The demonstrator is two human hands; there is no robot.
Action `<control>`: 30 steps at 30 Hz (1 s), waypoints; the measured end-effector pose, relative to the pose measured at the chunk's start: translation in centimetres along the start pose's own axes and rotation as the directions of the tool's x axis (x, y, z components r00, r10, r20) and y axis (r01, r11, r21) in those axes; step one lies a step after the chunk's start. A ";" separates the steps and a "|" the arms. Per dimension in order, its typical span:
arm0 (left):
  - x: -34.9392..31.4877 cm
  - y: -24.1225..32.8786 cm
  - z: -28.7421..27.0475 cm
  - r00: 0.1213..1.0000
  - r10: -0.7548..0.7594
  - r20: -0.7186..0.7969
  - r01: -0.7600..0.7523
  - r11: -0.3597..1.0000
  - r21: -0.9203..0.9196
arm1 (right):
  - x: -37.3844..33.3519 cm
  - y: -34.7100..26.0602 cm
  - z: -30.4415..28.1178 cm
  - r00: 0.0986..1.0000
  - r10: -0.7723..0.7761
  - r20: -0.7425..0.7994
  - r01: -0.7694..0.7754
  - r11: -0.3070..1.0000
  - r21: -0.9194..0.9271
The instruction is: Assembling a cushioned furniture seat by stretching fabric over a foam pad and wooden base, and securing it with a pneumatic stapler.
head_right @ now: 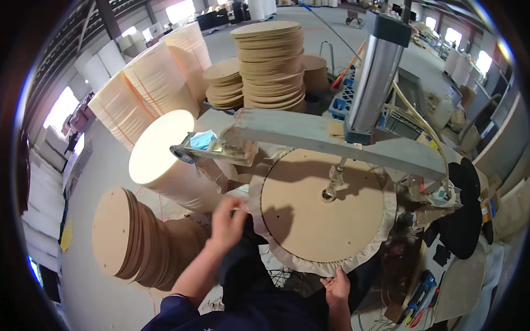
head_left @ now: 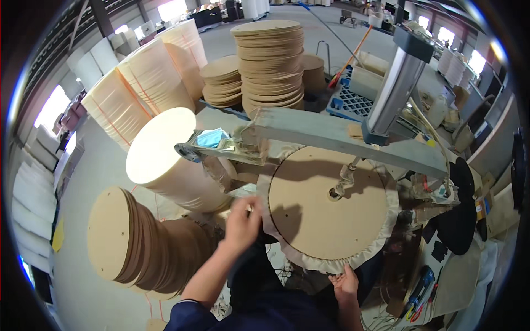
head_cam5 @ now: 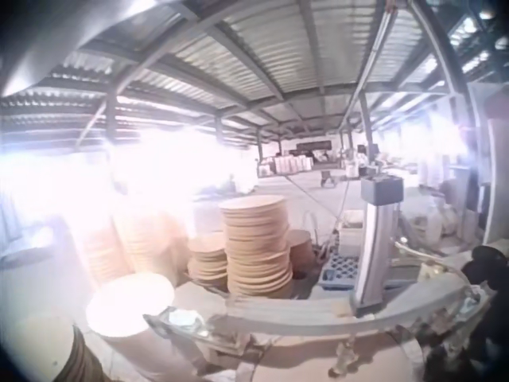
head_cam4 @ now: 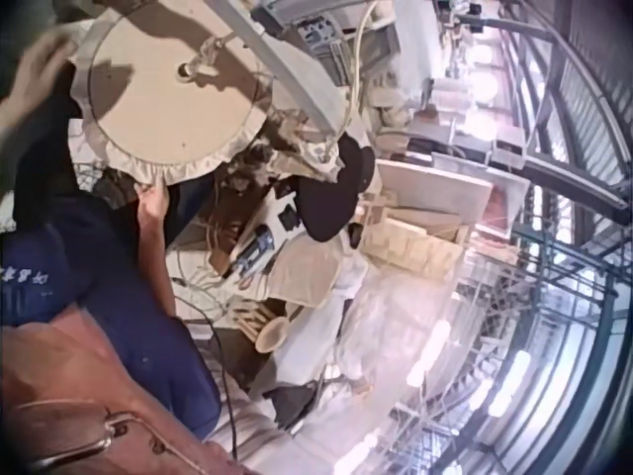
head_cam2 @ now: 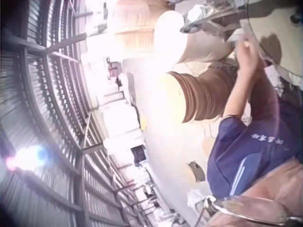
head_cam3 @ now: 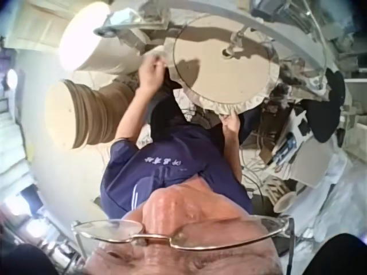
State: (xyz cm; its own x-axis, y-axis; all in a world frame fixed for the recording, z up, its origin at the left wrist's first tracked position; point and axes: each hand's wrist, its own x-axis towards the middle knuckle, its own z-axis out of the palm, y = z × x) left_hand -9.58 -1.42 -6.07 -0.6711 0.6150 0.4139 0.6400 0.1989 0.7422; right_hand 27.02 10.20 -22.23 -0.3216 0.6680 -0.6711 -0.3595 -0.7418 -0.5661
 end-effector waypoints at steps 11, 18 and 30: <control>15.7 -2.1 -4.5 0.964 0.259 -0.049 -0.202 0.845 0.495 | -1.1 1.1 0.5 0.997 -0.045 0.056 0.048 0.997 -0.054; 4.2 -5.6 2.5 0.988 0.038 -0.149 -0.058 0.990 -0.128 | -2.0 -1.4 3.7 0.996 -0.085 0.017 0.086 0.982 -0.166; -14.3 5.3 13.5 0.652 0.458 0.605 -0.542 0.839 -0.050 | -3.6 -1.3 2.8 0.997 -0.072 0.018 0.074 0.987 -0.139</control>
State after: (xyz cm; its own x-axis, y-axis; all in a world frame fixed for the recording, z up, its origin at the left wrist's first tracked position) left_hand 8.48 1.14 -15.16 0.0818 0.9534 0.2906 0.8819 -0.2050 0.4244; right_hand 26.15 8.96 -17.73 -0.3106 0.7208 -0.6197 -0.2568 -0.6913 -0.6754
